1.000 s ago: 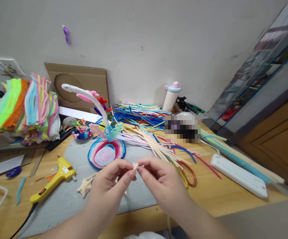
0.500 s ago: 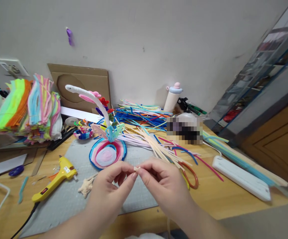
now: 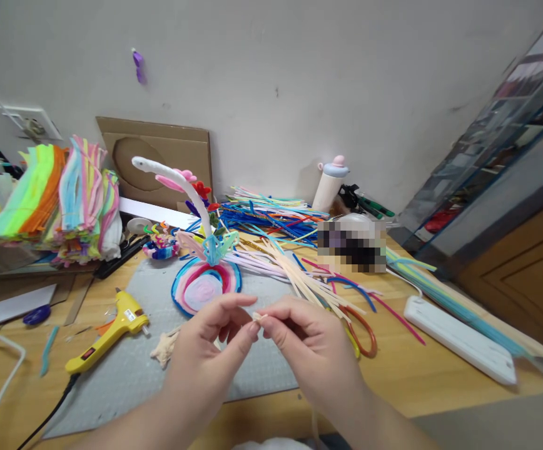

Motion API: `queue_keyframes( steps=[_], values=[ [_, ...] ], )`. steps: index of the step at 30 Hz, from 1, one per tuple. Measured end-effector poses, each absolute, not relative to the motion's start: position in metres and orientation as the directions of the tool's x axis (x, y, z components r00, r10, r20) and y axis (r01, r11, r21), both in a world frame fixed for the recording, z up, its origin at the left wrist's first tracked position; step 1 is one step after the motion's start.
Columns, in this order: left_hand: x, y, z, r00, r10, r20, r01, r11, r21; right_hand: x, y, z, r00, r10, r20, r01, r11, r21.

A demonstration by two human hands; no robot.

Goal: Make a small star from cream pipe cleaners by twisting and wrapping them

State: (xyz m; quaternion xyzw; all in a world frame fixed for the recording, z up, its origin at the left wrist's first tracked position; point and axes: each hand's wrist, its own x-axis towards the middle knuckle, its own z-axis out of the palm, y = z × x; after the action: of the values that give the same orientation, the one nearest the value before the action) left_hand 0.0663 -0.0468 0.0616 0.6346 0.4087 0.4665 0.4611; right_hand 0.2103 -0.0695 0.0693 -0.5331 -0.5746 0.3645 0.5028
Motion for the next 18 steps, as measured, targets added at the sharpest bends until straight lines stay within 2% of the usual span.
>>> queue_keyframes(
  steps=[4,7,11,15,18],
  values=[
    [0.0657,-0.0462,0.0592,0.233,0.917,0.324,0.023,-0.338,0.941,0.2101,-0.0674,0.0645,0.035,0.999,-0.006,0.026,-0.007,-1.000],
    [0.0650,-0.0454,0.0577,0.240,0.897,0.372,0.024,-0.388,0.921,0.2105,-0.0658,0.0624,0.005,0.998,-0.065,-0.046,-0.064,-0.997],
    [0.0652,-0.0446,0.0580,0.224,0.894,0.389,0.044,-0.408,0.912,0.2103,-0.0653,0.0637,0.013,0.998,-0.054,-0.012,-0.054,-0.998],
    [0.0652,-0.0442,0.0581,0.196,0.891,0.411,0.120,-0.437,0.891,0.2091,-0.0661,0.0636,0.050,0.998,0.024,0.049,0.022,-0.999],
    [0.0655,-0.0444,0.0575,0.167,0.904,0.395,0.157,-0.419,0.894,0.2082,-0.0667,0.0605,0.064,0.997,0.050,0.013,0.050,-0.999]
  ],
)
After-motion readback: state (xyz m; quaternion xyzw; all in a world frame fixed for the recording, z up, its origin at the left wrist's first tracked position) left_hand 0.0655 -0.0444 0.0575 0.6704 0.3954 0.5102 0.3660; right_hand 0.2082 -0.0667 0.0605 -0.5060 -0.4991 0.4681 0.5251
